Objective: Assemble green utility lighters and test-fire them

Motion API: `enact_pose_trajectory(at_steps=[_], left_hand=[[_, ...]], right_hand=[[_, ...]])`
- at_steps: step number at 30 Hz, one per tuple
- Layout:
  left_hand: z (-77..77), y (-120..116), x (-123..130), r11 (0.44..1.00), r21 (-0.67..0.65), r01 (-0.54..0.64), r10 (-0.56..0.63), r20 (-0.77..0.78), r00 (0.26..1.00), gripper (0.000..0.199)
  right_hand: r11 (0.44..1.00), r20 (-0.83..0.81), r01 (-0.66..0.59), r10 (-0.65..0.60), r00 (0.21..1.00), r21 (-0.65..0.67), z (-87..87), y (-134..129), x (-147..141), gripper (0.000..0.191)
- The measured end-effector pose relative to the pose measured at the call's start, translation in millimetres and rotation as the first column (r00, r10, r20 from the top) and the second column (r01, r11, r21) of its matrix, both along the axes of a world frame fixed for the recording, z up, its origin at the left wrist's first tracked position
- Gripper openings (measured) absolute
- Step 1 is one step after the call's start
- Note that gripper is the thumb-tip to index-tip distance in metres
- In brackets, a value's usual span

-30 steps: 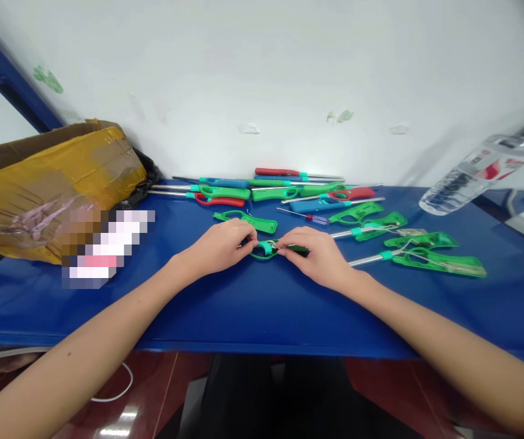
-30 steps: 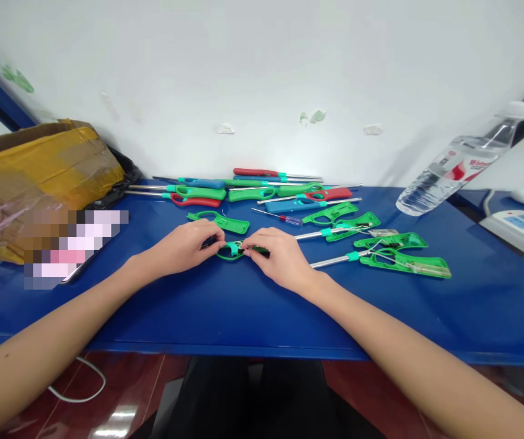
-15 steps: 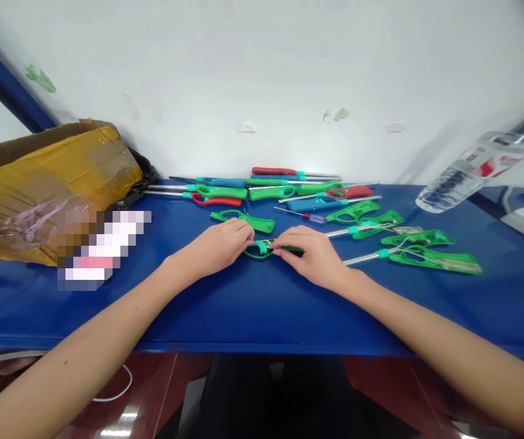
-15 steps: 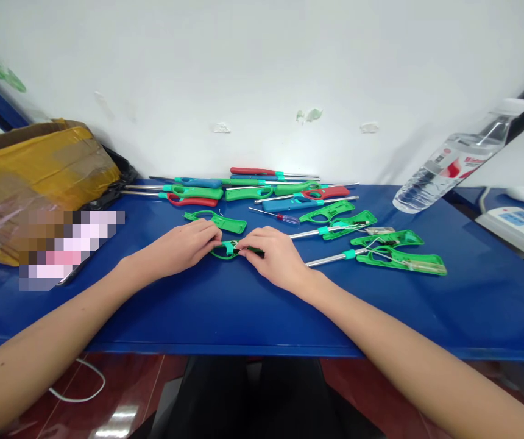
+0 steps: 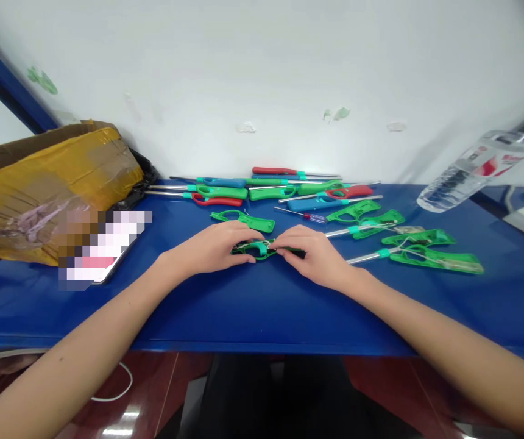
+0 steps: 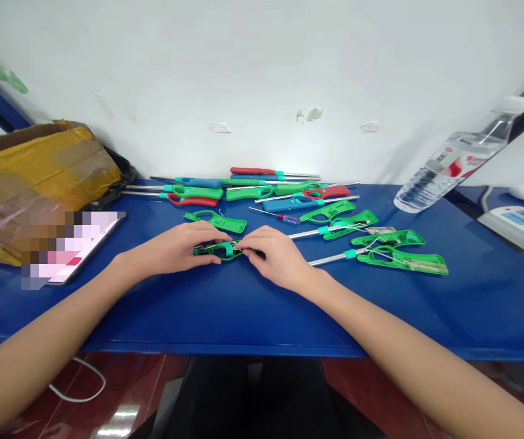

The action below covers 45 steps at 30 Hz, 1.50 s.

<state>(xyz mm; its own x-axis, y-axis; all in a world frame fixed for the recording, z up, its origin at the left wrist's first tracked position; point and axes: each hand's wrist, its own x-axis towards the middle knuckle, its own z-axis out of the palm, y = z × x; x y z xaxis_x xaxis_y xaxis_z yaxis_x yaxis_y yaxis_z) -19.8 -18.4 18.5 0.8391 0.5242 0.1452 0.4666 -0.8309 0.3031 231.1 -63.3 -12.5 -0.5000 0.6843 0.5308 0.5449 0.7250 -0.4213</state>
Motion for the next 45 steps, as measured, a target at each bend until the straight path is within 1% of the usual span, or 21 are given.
enact_pose_trajectory(at_steps=[4, 8, 14, 19, 24, 26, 28, 31, 33, 36, 40, 45], left_hand=[[-2.5, 1.8, 2.3, 0.997, -0.071, 0.013, -0.010, 0.044, 0.999, 0.040], [-1.7, 2.8, 3.8, 0.995, -0.103, 0.015, -0.009, 0.057, 0.998, 0.039], [-0.1, 1.8, 3.6, 0.993, -0.110, 0.035, -0.026, 0.081, 0.996, 0.037], [0.1, 2.2, 4.3, 0.992, -0.102, 0.072, -0.062, 0.098, 0.993, 0.034], [0.4, 3.6, 2.7, 0.991, -0.095, 0.095, -0.086, 0.090, 0.992, 0.031], [0.5, 3.5, 2.1, 0.992, -0.088, 0.086, -0.080, 0.077, 0.994, 0.032], [0.5, 2.3, 3.1, 0.995, -0.079, 0.066, -0.060, 0.066, 0.996, 0.036], [-1.3, -1.4, 8.0, 0.999, -0.049, -0.013, 0.017, 0.079, 0.997, 0.042], [-3.9, -4.6, 12.8, 0.998, -0.024, -0.059, 0.061, 0.097, 0.993, 0.036], [-8.8, -8.7, 19.2, 0.998, -0.001, -0.066, 0.066, 0.127, 0.990, 0.027], [-12.3, -10.7, 23.1, 0.998, -0.017, -0.066, 0.068, 0.180, 0.981, 0.025], [-11.8, -9.2, 23.5, 0.997, -0.016, -0.075, 0.076, 0.212, 0.974, 0.019]], right_hand=[[0.999, -0.039, 0.041, -0.042, 0.998, -0.025, -1.1, 0.2, 1.1, 0.019], [0.997, -0.076, 0.065, -0.069, 0.995, -0.048, -1.4, 0.4, 1.3, 0.017], [0.996, -0.079, 0.078, -0.082, 0.994, -0.049, -1.4, 0.2, 2.3, 0.016], [0.989, -0.058, 0.134, -0.137, 0.989, -0.056, -2.2, -0.7, 2.4, 0.016], [0.992, -0.088, 0.128, -0.126, 0.988, 0.019, -4.6, 2.8, 3.7, 0.010], [0.990, -0.088, 0.136, -0.134, 0.987, 0.021, -5.4, 3.8, 4.1, 0.008], [0.989, -0.095, 0.145, -0.146, 0.985, -0.016, -5.9, 3.8, 3.9, 0.009], [0.986, -0.110, 0.154, -0.160, 0.981, -0.059, -6.1, 2.5, 3.2, 0.010], [0.987, -0.102, 0.149, -0.154, 0.983, -0.056, -6.0, 1.9, 3.1, 0.011], [0.991, -0.067, 0.133, -0.135, 0.989, -0.035, -5.5, 2.2, 4.1, 0.012], [0.995, -0.019, 0.099, -0.100, 0.995, -0.027, -3.3, 2.4, 7.6, 0.014], [0.999, 0.036, 0.045, -0.044, 0.998, -0.028, 1.5, 0.5, 11.8, 0.021]])
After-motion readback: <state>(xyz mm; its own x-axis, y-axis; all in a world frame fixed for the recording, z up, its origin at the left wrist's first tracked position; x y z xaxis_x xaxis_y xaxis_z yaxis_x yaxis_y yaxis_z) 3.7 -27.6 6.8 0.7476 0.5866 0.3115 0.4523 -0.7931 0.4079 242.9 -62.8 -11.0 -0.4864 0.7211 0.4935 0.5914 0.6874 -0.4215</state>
